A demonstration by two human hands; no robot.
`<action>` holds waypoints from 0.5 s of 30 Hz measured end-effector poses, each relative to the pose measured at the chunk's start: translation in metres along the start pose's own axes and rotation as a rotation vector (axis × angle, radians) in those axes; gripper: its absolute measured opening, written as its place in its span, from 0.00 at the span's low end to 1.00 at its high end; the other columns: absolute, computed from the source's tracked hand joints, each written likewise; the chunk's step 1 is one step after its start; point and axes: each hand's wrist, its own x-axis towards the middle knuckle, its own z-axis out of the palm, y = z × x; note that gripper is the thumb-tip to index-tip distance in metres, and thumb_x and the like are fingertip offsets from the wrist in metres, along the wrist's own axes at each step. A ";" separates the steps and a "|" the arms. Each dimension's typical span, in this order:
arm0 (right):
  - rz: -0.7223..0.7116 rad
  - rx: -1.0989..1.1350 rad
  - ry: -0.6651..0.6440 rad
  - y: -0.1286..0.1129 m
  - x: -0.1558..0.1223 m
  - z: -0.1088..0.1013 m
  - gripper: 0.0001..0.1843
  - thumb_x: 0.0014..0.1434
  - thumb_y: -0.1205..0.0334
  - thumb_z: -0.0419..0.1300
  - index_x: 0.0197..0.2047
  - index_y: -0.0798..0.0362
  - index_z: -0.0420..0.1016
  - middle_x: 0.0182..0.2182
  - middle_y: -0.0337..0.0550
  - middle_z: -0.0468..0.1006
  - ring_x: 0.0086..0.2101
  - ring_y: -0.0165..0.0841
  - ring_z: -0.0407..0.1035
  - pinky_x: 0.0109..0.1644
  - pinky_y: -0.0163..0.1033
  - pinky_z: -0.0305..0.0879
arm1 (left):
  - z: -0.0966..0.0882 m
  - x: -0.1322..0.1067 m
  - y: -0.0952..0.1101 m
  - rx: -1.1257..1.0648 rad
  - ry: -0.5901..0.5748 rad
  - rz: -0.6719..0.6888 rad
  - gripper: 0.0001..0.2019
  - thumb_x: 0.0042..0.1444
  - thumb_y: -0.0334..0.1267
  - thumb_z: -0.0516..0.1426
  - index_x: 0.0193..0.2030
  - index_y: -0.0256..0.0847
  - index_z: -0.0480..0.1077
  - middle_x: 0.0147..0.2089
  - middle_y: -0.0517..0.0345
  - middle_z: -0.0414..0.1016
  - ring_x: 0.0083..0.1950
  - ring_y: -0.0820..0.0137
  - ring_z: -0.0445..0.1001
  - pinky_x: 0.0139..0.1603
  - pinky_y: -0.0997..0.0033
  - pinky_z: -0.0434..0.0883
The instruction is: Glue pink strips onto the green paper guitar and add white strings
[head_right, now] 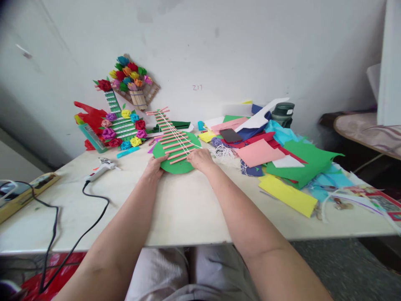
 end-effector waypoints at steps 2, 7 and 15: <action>0.004 0.004 0.000 0.000 0.000 0.000 0.13 0.56 0.57 0.52 0.39 0.41 0.77 0.37 0.38 0.78 0.39 0.35 0.71 0.38 0.36 0.61 | 0.000 0.000 0.000 -0.001 0.000 -0.002 0.21 0.31 0.22 0.63 0.38 0.34 0.71 0.33 0.50 0.77 0.38 0.58 0.76 0.44 0.53 0.71; 0.002 0.008 0.001 0.000 -0.001 0.000 0.14 0.56 0.56 0.52 0.42 0.39 0.76 0.40 0.38 0.78 0.41 0.36 0.70 0.40 0.38 0.62 | 0.001 -0.001 0.001 -0.007 0.005 0.001 0.20 0.33 0.21 0.62 0.37 0.33 0.71 0.34 0.49 0.77 0.38 0.57 0.76 0.45 0.53 0.71; -0.011 -0.031 -0.034 -0.004 -0.002 -0.003 0.15 0.57 0.58 0.50 0.41 0.41 0.76 0.39 0.42 0.78 0.40 0.38 0.71 0.39 0.40 0.62 | 0.002 -0.002 0.001 0.000 0.010 0.004 0.19 0.31 0.21 0.63 0.35 0.33 0.71 0.33 0.49 0.77 0.37 0.57 0.76 0.45 0.53 0.71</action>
